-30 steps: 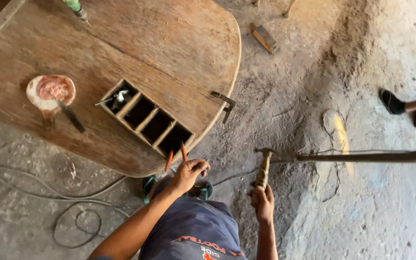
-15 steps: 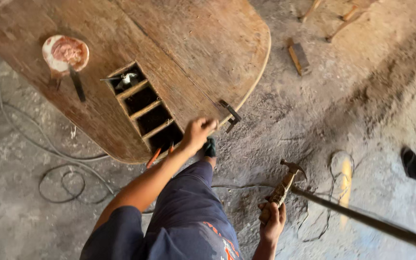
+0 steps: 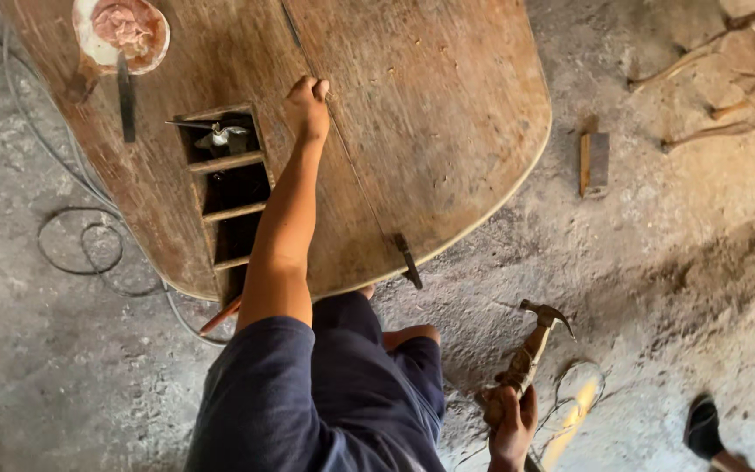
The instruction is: The person carves a small figurine mounted on a paddle-shaped board, using a small knife to shape and detail the sculpture while turning the board on a large wooden workbench. They then set the figurine aside, pick up a hammer, and hammer on the workbench while retrieving items from a wooden tool caddy.
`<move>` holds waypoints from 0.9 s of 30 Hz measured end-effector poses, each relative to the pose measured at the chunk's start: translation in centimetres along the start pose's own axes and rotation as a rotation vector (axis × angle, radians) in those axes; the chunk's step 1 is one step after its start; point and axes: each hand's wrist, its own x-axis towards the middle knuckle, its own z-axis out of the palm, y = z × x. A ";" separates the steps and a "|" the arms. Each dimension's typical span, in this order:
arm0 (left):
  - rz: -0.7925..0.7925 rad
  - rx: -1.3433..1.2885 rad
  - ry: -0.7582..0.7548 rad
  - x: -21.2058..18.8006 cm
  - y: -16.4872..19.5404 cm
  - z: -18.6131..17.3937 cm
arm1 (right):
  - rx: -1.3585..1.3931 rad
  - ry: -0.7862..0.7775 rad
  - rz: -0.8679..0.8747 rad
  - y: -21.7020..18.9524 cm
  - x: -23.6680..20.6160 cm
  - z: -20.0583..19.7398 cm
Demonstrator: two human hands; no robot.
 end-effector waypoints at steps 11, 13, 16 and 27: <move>0.082 -0.049 0.035 -0.5 -4.3 3.5 | -0.249 -0.308 0.131 -4.1 12.8 1.0; -0.052 0.007 0.013 -0.6 -4.9 4.3 | -0.195 -0.398 0.180 -5.3 15.0 1.6; -0.047 0.033 0.068 -0.8 -5.6 5.2 | -0.311 -0.522 0.046 -7.4 18.0 3.8; -0.046 -0.180 0.001 -2.8 -6.5 5.5 | -0.237 -0.875 -0.103 -13.5 24.2 16.3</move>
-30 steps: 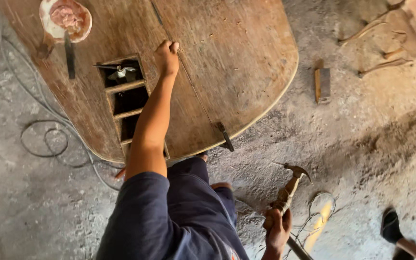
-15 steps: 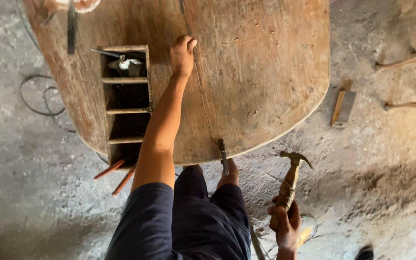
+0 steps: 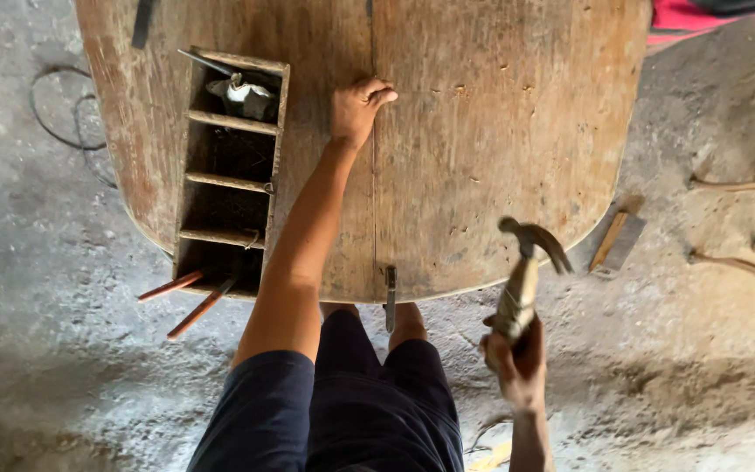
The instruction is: The person carves a small figurine mounted on a paddle-shaped board, using a small knife to shape and detail the sculpture while turning the board on a large wooden workbench. They then set the figurine aside, pick up a hammer, and hammer on the workbench while retrieving items from a wooden tool caddy.
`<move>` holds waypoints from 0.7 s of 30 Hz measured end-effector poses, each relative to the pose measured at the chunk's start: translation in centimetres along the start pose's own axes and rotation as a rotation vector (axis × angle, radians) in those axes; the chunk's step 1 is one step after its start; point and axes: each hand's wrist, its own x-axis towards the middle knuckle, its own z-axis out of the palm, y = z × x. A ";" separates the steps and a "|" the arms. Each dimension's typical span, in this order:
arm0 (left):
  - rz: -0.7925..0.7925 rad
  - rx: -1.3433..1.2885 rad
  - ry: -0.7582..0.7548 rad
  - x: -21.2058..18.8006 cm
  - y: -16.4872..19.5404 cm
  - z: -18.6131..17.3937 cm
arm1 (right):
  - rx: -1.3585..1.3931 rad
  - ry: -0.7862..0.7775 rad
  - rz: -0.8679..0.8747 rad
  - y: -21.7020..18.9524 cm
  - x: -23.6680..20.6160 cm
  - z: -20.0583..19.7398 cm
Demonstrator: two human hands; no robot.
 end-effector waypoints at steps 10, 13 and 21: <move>0.015 0.208 -0.013 0.0 -1.6 0.4 | -0.833 -0.045 -0.257 -0.5 17.3 8.4; 0.145 0.314 -0.076 0.0 -1.9 0.4 | -0.814 -0.049 -0.408 0.0 20.2 10.9; 0.027 0.241 0.001 0.3 -2.1 -0.1 | -0.824 -0.111 -0.442 1.8 23.3 12.3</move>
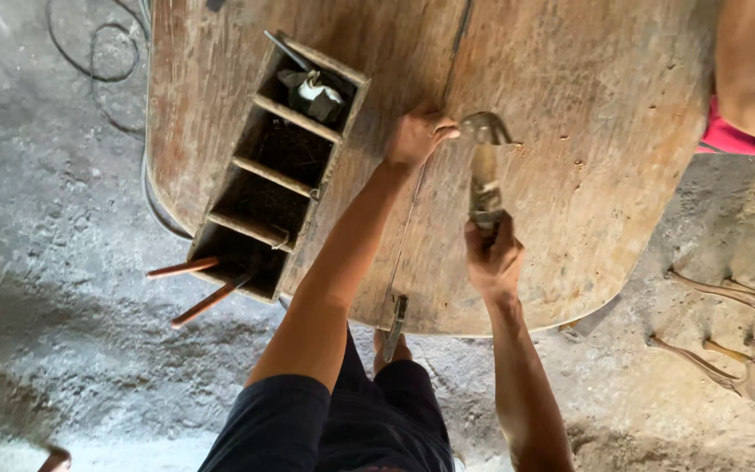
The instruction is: The person carves a small figurine mounted on a paddle-shaped board, using a small knife to shape and detail the sculpture while turning the board on a large wooden workbench. They then set the figurine aside, pick up a hammer, and hammer on the workbench while retrieving items from a wooden tool caddy.
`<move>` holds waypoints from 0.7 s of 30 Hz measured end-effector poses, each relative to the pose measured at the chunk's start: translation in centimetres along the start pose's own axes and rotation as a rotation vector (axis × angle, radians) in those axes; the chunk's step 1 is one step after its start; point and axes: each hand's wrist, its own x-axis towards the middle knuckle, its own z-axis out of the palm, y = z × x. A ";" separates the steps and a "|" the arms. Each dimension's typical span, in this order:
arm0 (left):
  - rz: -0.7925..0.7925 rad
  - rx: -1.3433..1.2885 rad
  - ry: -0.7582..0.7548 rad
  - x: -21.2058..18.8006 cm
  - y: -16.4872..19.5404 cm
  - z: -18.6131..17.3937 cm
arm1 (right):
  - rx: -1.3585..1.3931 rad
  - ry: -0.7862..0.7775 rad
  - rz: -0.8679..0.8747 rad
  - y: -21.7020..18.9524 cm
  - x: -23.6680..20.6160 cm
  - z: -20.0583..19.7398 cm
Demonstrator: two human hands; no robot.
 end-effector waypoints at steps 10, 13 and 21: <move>-0.060 0.231 -0.045 -8.6 0.3 -1.8 | 0.022 -0.002 0.122 -0.2 -2.6 -2.1; 0.012 0.235 -0.187 -10.6 1.0 -1.8 | -0.033 -0.047 0.161 0.1 -2.5 -2.5; 0.110 0.361 -0.232 -11.3 0.2 -0.4 | 0.041 0.031 0.007 1.0 -1.7 -2.5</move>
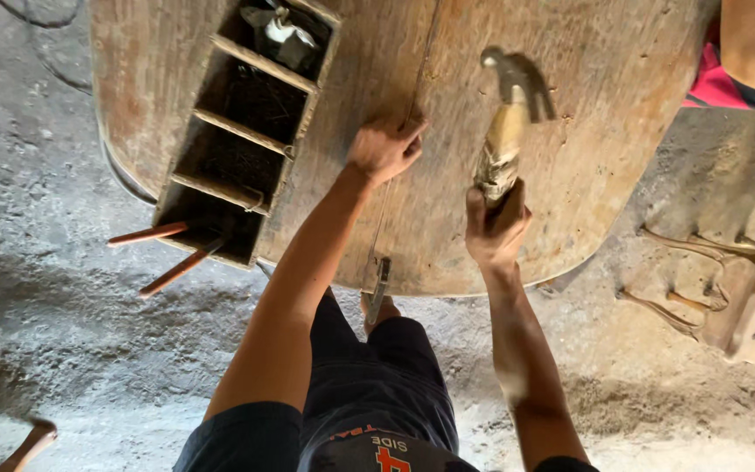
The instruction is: The person carves a small figurine mounted on a paddle-shaped board, using a small knife to shape and detail the sculpture while turning the board on a large wooden workbench. They then set the figurine aside, pick up a hammer, and hammer on the workbench while retrieving items from a wooden tool caddy.
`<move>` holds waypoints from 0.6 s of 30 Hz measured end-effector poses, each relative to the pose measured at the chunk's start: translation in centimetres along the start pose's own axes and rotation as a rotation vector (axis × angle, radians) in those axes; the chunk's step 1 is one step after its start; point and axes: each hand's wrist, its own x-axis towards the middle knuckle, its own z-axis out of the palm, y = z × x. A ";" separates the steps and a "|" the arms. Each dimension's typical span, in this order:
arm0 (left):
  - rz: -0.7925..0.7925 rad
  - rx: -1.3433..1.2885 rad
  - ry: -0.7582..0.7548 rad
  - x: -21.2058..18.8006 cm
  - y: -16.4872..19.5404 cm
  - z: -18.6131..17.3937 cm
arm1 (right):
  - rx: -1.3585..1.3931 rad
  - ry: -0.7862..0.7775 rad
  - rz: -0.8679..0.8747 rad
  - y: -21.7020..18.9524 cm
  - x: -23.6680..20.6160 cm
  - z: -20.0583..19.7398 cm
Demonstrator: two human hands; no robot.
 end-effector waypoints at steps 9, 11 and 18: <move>-0.021 -0.034 -0.003 0.3 -0.6 0.5 | -0.075 -0.076 -0.111 1.6 2.5 1.6; 0.021 -0.041 -0.025 0.2 -0.4 0.4 | -0.017 -0.049 -0.027 1.7 1.9 0.8; -0.039 -0.108 0.077 0.0 0.1 -0.6 | -0.111 -0.163 -0.015 2.1 2.7 2.7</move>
